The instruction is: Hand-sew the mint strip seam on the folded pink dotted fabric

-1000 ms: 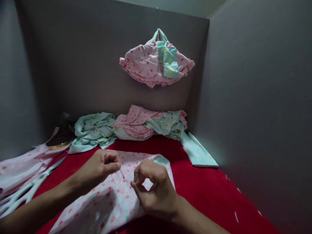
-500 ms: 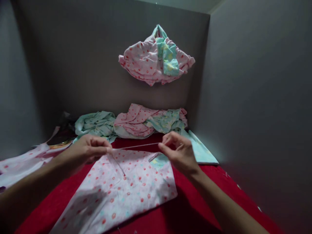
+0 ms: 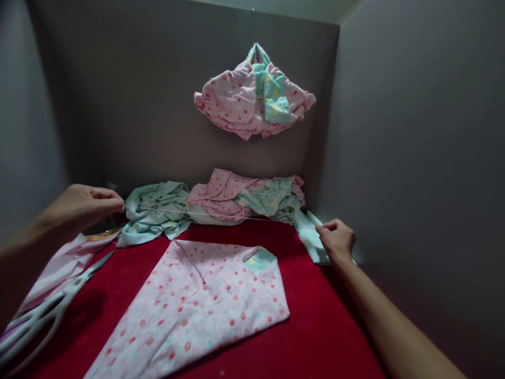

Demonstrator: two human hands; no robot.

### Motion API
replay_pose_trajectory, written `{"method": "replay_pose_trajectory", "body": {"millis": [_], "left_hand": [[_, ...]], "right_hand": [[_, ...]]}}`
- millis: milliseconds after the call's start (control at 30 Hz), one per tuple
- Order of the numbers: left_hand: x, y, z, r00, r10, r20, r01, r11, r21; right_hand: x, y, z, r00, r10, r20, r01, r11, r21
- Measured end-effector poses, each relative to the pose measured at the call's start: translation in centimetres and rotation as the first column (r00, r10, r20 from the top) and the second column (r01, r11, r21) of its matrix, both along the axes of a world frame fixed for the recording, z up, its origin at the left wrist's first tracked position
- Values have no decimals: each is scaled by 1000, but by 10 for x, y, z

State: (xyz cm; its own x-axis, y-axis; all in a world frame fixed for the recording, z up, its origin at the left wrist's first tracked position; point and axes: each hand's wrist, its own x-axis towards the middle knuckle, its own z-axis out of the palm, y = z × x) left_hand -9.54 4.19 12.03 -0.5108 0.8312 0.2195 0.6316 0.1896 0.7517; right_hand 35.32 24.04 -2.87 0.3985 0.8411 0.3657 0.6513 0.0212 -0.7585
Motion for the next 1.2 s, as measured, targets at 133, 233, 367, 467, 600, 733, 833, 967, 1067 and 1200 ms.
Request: {"method": "replay_pose_trajectory", "body": {"millis": [133, 233, 367, 467, 600, 733, 833, 967, 1067, 1200], "left_hand": [[0, -6, 6, 995, 35, -92, -35, 999, 9], [2, -2, 3, 998, -14, -66, 14, 1000, 1], [11, 5, -4, 984, -169, 46, 172, 984, -46], [22, 5, -7, 944, -296, 147, 309, 948, -72], [36, 2, -8, 874, -422, 240, 454, 886, -95], [42, -1, -7, 813, -513, 275, 556, 825, -105], [39, -4, -5, 799, -533, 278, 576, 812, -96], [28, -3, -3, 822, -512, 249, 543, 837, -68], [20, -1, -3, 856, -480, 191, 498, 865, -57], [13, 0, -3, 894, -431, 119, 438, 898, -43]], "right_hand": [[5, -8, 4, 998, -69, 13, 70, 977, -203], [-10, -21, 20, 998, 65, 27, -56, 966, -254], [-59, -48, 61, 932, 358, -63, -363, 909, -203], [-115, -80, 97, 774, 586, -239, -623, 772, -125], [-194, -126, 123, 374, 773, -513, -921, 374, -108], [-246, -150, 114, 165, 753, -637, -984, 87, -153], [-255, -145, 105, 213, 758, -616, -977, 165, -135], [-242, -127, 106, 290, 760, -581, -948, 310, -68], [-231, -119, 108, 310, 757, -575, -937, 345, -51], [-223, -116, 109, 324, 755, -571, -924, 381, -22]]}}
